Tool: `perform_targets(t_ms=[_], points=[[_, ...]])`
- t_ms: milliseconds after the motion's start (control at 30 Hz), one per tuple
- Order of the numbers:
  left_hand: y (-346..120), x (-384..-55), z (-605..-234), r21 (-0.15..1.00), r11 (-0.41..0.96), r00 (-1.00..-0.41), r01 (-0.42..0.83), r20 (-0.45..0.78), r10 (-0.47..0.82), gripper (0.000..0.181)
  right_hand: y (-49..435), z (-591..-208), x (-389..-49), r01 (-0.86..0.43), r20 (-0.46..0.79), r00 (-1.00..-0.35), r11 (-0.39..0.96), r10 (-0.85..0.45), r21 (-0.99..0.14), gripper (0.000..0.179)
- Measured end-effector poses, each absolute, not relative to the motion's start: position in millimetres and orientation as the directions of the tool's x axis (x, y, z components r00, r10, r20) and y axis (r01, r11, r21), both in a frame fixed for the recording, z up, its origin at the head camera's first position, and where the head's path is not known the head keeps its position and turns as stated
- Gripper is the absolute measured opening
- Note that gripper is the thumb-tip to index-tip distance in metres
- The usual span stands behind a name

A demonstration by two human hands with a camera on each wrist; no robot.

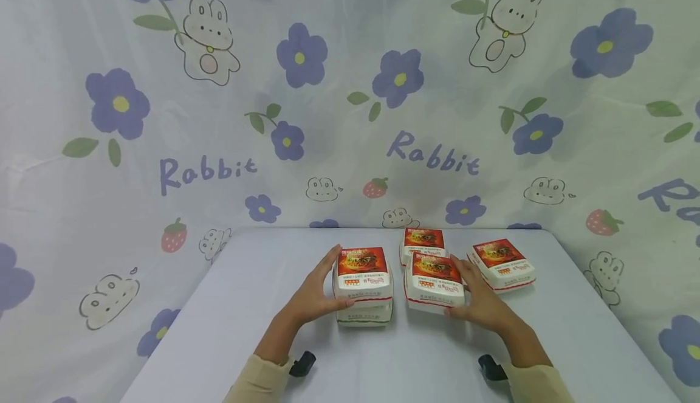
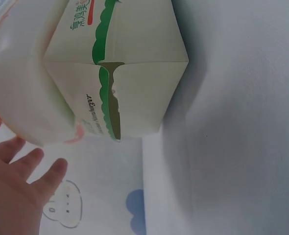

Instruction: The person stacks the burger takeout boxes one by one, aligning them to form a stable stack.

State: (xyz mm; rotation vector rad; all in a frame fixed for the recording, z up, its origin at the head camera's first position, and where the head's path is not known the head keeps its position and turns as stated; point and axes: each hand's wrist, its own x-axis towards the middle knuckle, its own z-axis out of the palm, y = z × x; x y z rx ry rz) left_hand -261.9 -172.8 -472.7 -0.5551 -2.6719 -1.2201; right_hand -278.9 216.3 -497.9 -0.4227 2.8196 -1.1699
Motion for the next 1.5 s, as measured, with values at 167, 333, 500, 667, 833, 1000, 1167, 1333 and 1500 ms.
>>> perform_targets(t_ms=[167, 333, 500, 667, 833, 1000, 1167, 1333, 1500], points=[[-174.3, -259.2, -471.2, 0.701, 0.606, -0.927, 0.375, 0.275, 0.256, 0.113, 214.6, -493.7, -276.4, -0.222, 0.055, -0.963, 0.661, -0.264, -0.717, 0.126], [-173.0, -258.2, -467.8, 0.699, 0.613, -0.93, 0.367, 0.268, 0.251, 0.113, 213.4, -487.2, -275.2, -0.241, 0.091, -0.962, 0.644, -0.257, -0.727, 0.125], [-172.0, -257.9, -464.5, 0.697, 0.625, -0.937, 0.35, 0.255, 0.24, 0.111, 210.5, -477.4, -275.4, -0.267, 0.124, -0.957, 0.625, -0.262, -0.734, 0.125], [-171.5, -258.6, -462.5, 0.693, 0.626, -0.934, 0.357, 0.269, 0.235, 0.108, 207.9, -466.5, -276.9, -0.313, 0.176, -0.945, 0.616, -0.274, -0.723, 0.124], [-170.7, -257.4, -461.9, 0.694, 0.618, -0.929, 0.369, 0.283, 0.237, 0.107, 204.9, -456.3, -278.0, -0.328, 0.19, -0.939, 0.574, -0.287, -0.75, 0.123], [-167.7, -258.9, -460.7, 0.685, 0.625, -0.927, 0.374, 0.303, 0.224, 0.106, 201.4, -447.3, -281.2, -0.376, 0.233, -0.92, 0.546, -0.314, -0.749, 0.118], [-162.8, -262.5, -459.4, 0.69, 0.631, -0.934, 0.353, 0.292, 0.204, 0.103, 194.1, -438.9, -284.6, -0.416, 0.271, -0.903, 0.523, -0.333, -0.744, 0.117], [-160.4, -262.4, -457.2, 0.693, 0.624, -0.931, 0.362, 0.301, 0.207, 0.102, 185.9, -433.3, -287.0, -0.454, 0.302, -0.883, 0.495, -0.359, -0.741, 0.117], [-159.0, -263.4, -455.4, 0.685, 0.627, -0.927, 0.372, 0.313, 0.208, 0.101, 178.7, -429.2, -288.8, -0.469, 0.313, -0.875, 0.488, -0.369, -0.736, 0.117]])
